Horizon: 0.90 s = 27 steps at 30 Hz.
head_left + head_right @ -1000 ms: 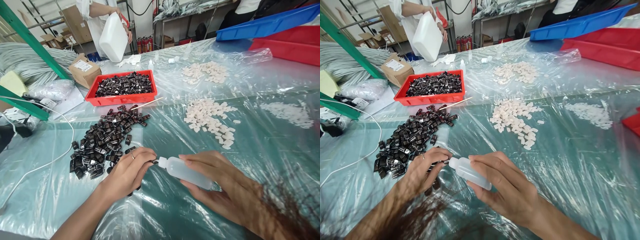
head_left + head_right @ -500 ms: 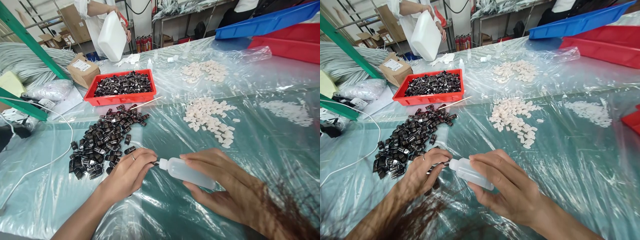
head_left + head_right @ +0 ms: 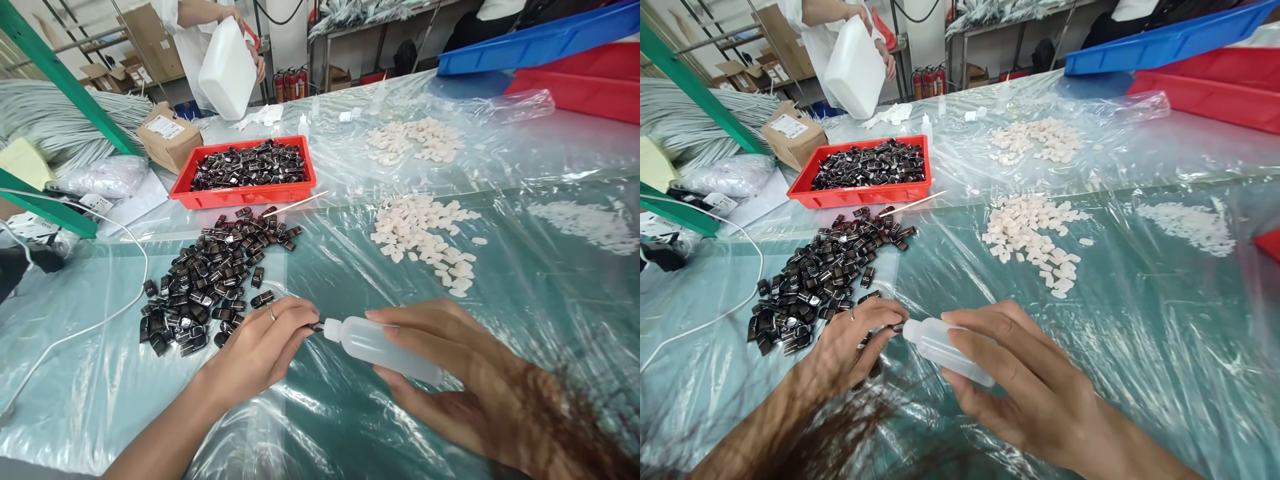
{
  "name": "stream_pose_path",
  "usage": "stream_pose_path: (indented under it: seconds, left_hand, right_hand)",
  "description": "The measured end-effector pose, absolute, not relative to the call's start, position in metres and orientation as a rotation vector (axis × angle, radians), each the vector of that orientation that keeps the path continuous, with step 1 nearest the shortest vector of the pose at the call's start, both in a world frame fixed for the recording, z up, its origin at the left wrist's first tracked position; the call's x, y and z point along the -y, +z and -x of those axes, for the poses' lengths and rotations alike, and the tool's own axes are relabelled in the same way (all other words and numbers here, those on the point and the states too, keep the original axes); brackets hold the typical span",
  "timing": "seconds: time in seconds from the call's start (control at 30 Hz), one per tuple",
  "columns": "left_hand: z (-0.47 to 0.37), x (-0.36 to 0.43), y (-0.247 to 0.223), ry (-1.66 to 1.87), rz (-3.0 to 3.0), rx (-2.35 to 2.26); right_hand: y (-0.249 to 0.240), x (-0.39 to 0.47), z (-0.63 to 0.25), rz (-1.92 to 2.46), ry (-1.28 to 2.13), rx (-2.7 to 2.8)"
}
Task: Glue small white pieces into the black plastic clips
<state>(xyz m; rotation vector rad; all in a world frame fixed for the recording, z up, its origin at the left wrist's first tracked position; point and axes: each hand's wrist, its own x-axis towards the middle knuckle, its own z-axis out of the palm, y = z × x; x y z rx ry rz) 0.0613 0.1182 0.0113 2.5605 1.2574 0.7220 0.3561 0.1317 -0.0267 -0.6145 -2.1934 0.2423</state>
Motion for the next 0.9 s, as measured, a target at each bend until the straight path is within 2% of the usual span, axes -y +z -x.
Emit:
stream_pose_path:
  seconds: [0.23, 0.67, 0.9]
  left_hand:
    - [-0.0618, -0.1176, 0.0101, 0.706, -2.577, -1.272]
    - [-0.0612, -0.117, 0.0081, 0.718, -2.598, -1.265]
    - [-0.0617, -0.118, 0.0071, 0.755, -2.59, -1.258]
  right_hand:
    - [-0.0247, -0.1324, -0.3543, 0.627, 0.237, 2.189]
    - [-0.0258, -0.1256, -0.3552, 0.579, 0.028, 2.212]
    - [-0.0221, -0.1341, -0.3534, 0.577, 0.169, 2.148]
